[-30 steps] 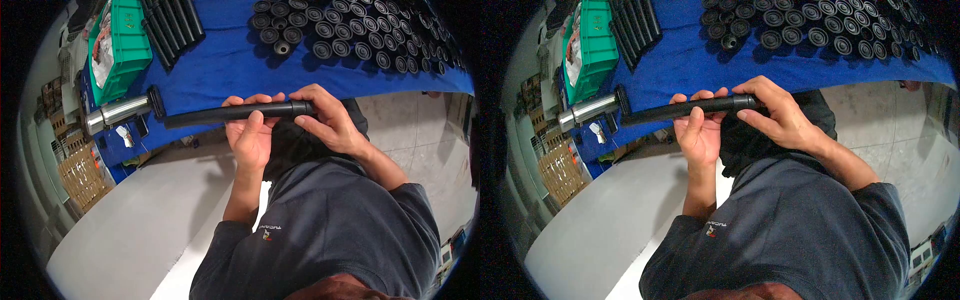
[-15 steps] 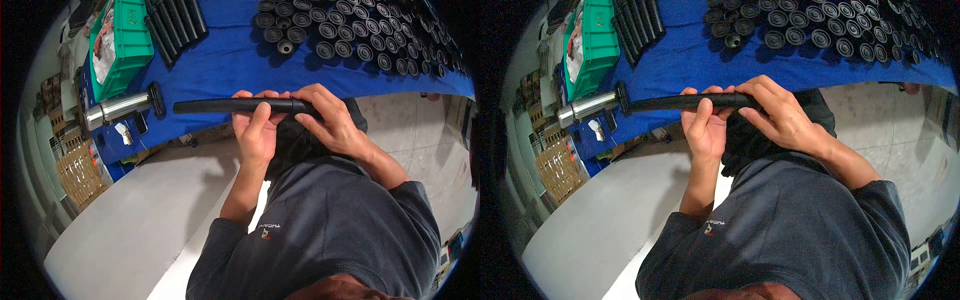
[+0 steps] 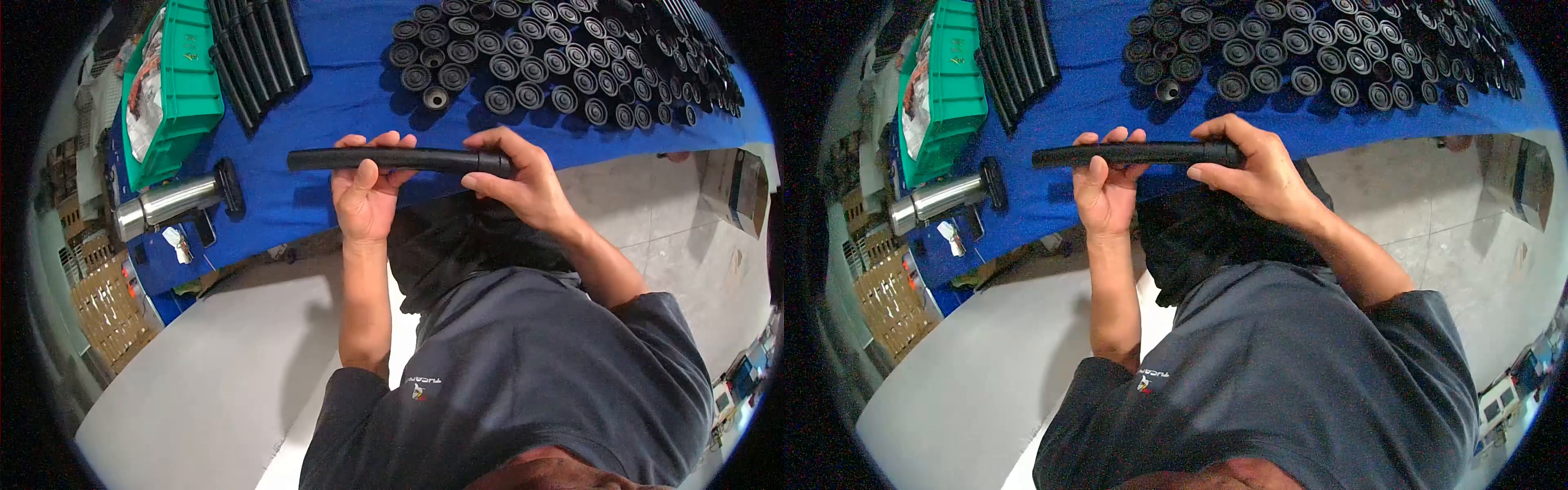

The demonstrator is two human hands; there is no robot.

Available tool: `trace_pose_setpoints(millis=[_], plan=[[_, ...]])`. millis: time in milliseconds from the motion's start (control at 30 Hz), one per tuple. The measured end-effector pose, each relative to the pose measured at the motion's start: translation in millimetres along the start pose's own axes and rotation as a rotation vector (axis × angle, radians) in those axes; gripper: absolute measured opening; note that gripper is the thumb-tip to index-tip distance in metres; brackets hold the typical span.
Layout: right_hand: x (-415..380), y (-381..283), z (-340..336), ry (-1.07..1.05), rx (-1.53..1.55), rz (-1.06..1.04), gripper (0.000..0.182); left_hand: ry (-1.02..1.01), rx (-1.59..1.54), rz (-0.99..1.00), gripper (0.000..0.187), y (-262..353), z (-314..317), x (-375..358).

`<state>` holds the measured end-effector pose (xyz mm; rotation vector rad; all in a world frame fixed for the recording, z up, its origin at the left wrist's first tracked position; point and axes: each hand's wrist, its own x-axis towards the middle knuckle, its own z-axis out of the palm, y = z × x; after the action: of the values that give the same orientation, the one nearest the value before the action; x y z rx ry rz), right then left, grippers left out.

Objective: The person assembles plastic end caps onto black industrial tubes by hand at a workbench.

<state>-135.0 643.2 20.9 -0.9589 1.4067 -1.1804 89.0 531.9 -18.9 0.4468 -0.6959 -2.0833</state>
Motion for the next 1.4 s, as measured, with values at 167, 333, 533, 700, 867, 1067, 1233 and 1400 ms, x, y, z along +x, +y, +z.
trace_pose_setpoints(millis=[167,333,533,700,867,1067,1233,1400], plan=[[2.6,4.1,-2.0,-0.004,-0.07,-0.026,0.037,0.011,-0.041,0.041,0.035,-7.5,-1.1,-2.8],[6.9,-2.5,0.0,0.004,-0.227,-0.124,0.036,0.052,-0.069,0.072,0.034,-10.2,1.3,-6.4],[8.3,-4.2,-1.9,0.006,-0.199,-0.166,0.044,0.096,-0.077,0.037,0.032,-5.6,12.4,-2.3],[0.3,-0.2,-5.3,-0.047,0.09,0.033,0.046,0.055,-0.085,0.046,0.03,-7.0,9.8,-1.8],[2.9,-1.9,-4.5,-0.086,0.107,0.063,0.034,0.009,-0.071,0.031,0.031,-6.9,3.7,-2.5],[0.7,-6.1,-5.9,-0.104,-0.079,-0.023,0.032,-0.006,-0.061,0.025,0.032,-8.4,-1.6,-4.0],[-0.7,-5.8,-3.6,-0.038,-0.255,-0.138,0.037,0.048,-0.054,0.034,0.034,-6.7,6.4,-4.1],[-2.4,2.8,6.9,0.065,-0.123,-0.206,0.04,0.021,-0.042,0.023,0.034,-7.4,0.7,-5.8]])
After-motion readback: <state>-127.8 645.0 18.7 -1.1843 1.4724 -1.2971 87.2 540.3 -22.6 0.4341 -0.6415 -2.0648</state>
